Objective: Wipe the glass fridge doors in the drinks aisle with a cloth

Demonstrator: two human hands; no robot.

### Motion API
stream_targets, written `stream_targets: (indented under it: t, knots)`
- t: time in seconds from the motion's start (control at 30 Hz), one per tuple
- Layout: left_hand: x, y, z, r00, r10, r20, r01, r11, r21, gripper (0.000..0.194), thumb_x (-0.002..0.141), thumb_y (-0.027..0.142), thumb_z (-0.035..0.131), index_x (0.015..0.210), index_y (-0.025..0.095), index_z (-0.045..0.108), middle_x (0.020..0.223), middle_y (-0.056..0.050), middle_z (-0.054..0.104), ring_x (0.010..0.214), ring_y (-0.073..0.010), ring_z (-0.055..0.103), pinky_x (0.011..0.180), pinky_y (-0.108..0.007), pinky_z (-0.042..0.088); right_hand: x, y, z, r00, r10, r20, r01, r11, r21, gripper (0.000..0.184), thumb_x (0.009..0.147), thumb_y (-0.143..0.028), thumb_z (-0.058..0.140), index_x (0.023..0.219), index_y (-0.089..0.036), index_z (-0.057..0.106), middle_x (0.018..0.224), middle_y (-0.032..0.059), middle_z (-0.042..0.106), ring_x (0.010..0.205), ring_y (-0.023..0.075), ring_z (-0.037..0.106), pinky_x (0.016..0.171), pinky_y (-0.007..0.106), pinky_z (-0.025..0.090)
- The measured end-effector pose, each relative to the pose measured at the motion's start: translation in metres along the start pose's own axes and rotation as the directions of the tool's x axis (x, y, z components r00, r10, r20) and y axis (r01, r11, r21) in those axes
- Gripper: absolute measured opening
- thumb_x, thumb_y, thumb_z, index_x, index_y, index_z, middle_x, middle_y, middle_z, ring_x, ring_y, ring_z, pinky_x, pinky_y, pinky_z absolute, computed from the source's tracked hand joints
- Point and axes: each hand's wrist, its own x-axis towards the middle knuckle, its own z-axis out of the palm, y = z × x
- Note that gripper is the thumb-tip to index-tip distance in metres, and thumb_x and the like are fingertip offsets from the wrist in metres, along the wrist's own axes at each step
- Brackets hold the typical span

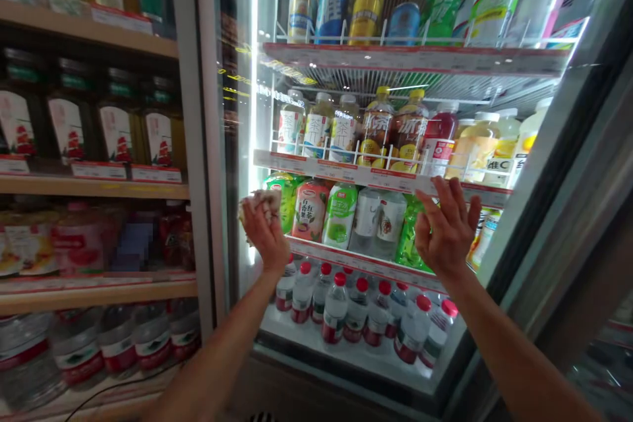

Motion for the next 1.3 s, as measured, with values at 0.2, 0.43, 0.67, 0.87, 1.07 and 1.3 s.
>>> stream_targets:
  t: [0.2,0.43,0.67,0.87,1.07,1.3]
  knots:
    - [-0.045,0.066,0.017,0.913,0.393,0.111,-0.388,0.919,-0.065,0.038,0.081,0.018,0.046,0.118,0.025,0.048,0.144,-0.007,0.033,0.135,-0.022,0.025,0.111,-0.048,0.017,0.0,0.002,-0.001,1.0,-0.016,-0.009,0.016,1.0,-0.014,0.041,0.081,-0.019,0.048,0.122,-0.025,0.052,0.137,0.0066,0.044,0.131,0.0234,0.035,0.109,0.048,0.019]
    - [-0.044,-0.02,-0.004,0.962,-0.175,-0.21,0.192,0.98,0.06,0.048,0.088,0.025,0.04,0.135,0.02,0.033,0.146,-0.015,0.025,0.138,-0.0215,0.017,0.111,-0.05,0.015,0.0,0.001,-0.002,1.0,-0.006,0.007,0.006,1.0,-0.009,0.043,0.082,-0.019,0.047,0.124,-0.026,0.051,0.138,0.0056,0.043,0.131,0.0238,0.034,0.108,0.05,0.02]
    - [-0.057,0.018,0.002,0.995,0.026,-0.094,-0.02,0.998,0.059,0.055,0.086,0.019,0.039,0.139,0.023,0.024,0.151,-0.01,0.012,0.139,-0.0221,0.011,0.11,-0.05,0.018,-0.002,0.001,0.003,0.997,0.076,-0.026,-0.073,0.992,0.1,0.045,0.08,-0.023,0.05,0.124,-0.033,0.052,0.137,0.0005,0.044,0.13,0.0243,0.036,0.11,0.048,0.016]
    - [-0.069,0.038,0.003,0.944,0.304,0.124,-0.309,0.951,0.025,0.042,0.083,0.025,0.046,0.124,0.029,0.045,0.144,-0.005,0.033,0.135,-0.0196,0.027,0.112,-0.045,0.018,-0.005,0.004,0.003,0.996,0.085,-0.018,-0.082,0.987,0.138,0.049,0.079,-0.023,0.051,0.125,-0.037,0.049,0.138,-0.0035,0.042,0.13,0.0243,0.036,0.111,0.046,0.016]
    - [-0.049,-0.043,-0.009,0.938,-0.157,-0.31,0.2,0.974,0.111,0.052,0.09,0.02,0.031,0.14,0.02,0.019,0.15,-0.014,0.013,0.139,-0.0162,0.005,0.112,-0.049,0.014,-0.005,0.003,0.003,0.997,0.067,-0.031,-0.063,0.993,0.096,0.046,0.08,-0.024,0.049,0.125,-0.034,0.05,0.137,-0.0017,0.044,0.13,0.0245,0.036,0.11,0.047,0.016]
    - [-0.072,0.03,0.004,0.992,0.122,0.043,-0.123,0.992,0.012,0.051,0.084,0.019,0.043,0.134,0.024,0.035,0.149,-0.01,0.017,0.138,-0.0235,0.015,0.111,-0.049,0.018,-0.004,0.001,0.005,0.997,0.054,-0.058,-0.049,0.995,0.085,0.044,0.081,-0.022,0.05,0.124,-0.033,0.051,0.137,0.0,0.045,0.129,0.0242,0.038,0.11,0.046,0.018]
